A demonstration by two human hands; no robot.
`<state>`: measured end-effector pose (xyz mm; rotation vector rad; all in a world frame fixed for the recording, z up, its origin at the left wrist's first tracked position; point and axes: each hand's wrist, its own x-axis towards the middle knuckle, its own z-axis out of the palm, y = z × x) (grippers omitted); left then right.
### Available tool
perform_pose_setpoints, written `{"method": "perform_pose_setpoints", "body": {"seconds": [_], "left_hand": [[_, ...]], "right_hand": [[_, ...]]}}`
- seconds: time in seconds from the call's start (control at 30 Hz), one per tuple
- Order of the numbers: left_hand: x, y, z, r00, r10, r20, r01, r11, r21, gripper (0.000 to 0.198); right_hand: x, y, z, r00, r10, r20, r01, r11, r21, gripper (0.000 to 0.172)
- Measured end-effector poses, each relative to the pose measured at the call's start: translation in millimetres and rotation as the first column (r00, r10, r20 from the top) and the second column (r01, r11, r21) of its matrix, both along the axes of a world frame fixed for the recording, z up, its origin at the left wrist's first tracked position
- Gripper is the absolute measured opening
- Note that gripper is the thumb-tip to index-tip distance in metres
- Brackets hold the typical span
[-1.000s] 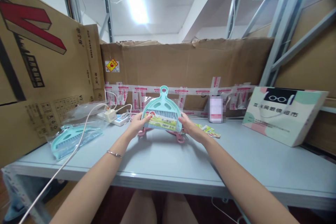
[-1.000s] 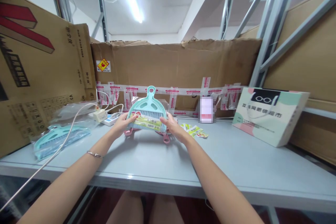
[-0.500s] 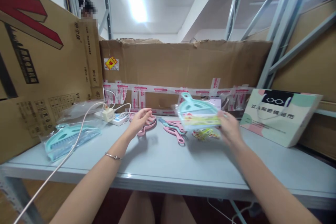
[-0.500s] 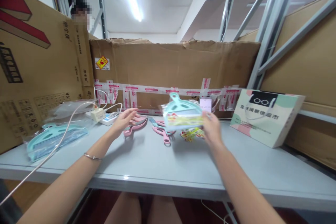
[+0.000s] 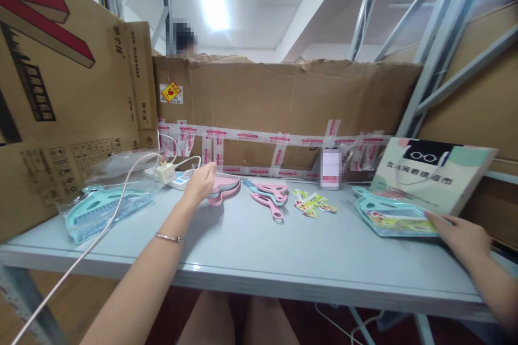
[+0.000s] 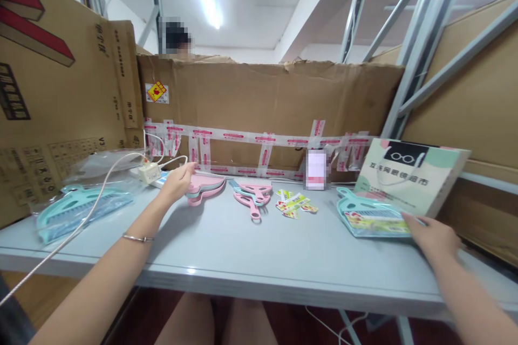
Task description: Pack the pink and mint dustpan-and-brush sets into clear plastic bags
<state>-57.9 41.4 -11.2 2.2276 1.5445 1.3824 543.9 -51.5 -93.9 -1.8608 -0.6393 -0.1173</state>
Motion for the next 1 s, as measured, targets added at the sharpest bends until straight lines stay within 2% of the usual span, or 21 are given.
{"method": "perform_pose_setpoints", "body": {"seconds": [0.07,0.1,0.13,0.23,0.3,0.4,0.5,0.57,0.67,0.73,0.83,0.93,1.0], "left_hand": [[-3.2,0.5,-3.1,0.984,0.014,-0.180,-0.029,0.997,-0.078,0.034],[-3.9,-0.1,-4.6,0.964,0.017,-0.267,-0.054,0.990,-0.133,0.032],[-4.3,-1.1,-5.8,0.941,0.018,-0.339,-0.084,0.980,-0.181,0.030],[-3.3,-5.1,-6.7,0.886,0.016,-0.463,-0.135,0.965,-0.225,0.022],[-1.7,-6.9,-5.6,0.877,0.022,-0.480,-0.148,0.963,-0.227,0.017],[-0.4,-6.9,-3.6,0.896,0.098,-0.432,-0.187,0.968,-0.167,0.015],[-3.4,-5.3,-0.2,0.931,0.244,-0.272,-0.240,0.970,0.046,0.013],[-7.4,-4.6,4.3,0.961,0.261,-0.096,-0.234,0.946,0.223,0.012],[-11.9,-6.4,13.2,0.996,0.055,0.069,-0.080,0.884,0.461,0.010],[-11.4,-10.7,18.8,0.988,-0.124,0.091,0.057,0.844,0.533,0.008],[-5.9,-21.7,24.3,0.911,-0.371,0.180,0.237,0.828,0.508,0.009],[1.0,-34.4,27.5,0.741,-0.571,0.354,0.423,0.805,0.416,0.014],[4.4,-41.0,29.5,0.633,-0.630,0.451,0.508,0.777,0.372,0.018]], "right_hand": [[-7.0,7.6,1.9,0.990,-0.057,0.126,0.078,0.983,-0.165,0.023],[-11.4,11.2,3.4,0.978,-0.082,0.194,0.121,0.972,-0.201,0.016],[-16.3,15.0,5.5,0.963,-0.104,0.250,0.154,0.970,-0.187,0.012],[-36.2,28.0,18.5,0.920,-0.190,0.343,0.202,0.979,0.000,0.024],[-56.6,38.3,33.2,0.898,-0.180,0.402,0.136,0.981,0.136,0.024],[-100.2,51.3,60.0,0.843,-0.103,0.528,-0.050,0.962,0.267,0.024],[-152.8,58.0,83.8,0.783,0.028,0.622,-0.280,0.908,0.312,0.027],[-187.1,61.0,94.7,0.784,0.097,0.614,-0.381,0.855,0.352,0.028],[-232.2,68.0,102.0,0.827,0.285,0.485,-0.502,0.763,0.407,0.029],[-258.4,74.8,101.7,0.800,0.472,0.371,-0.597,0.695,0.401,0.029],[-294.6,82.3,97.0,0.628,0.726,0.280,-0.774,0.549,0.316,0.031],[-327.3,78.9,92.6,0.455,0.876,0.162,-0.876,0.408,0.257,0.043],[-344.2,70.1,91.3,0.286,0.958,0.011,-0.933,0.276,0.233,0.049]]}}
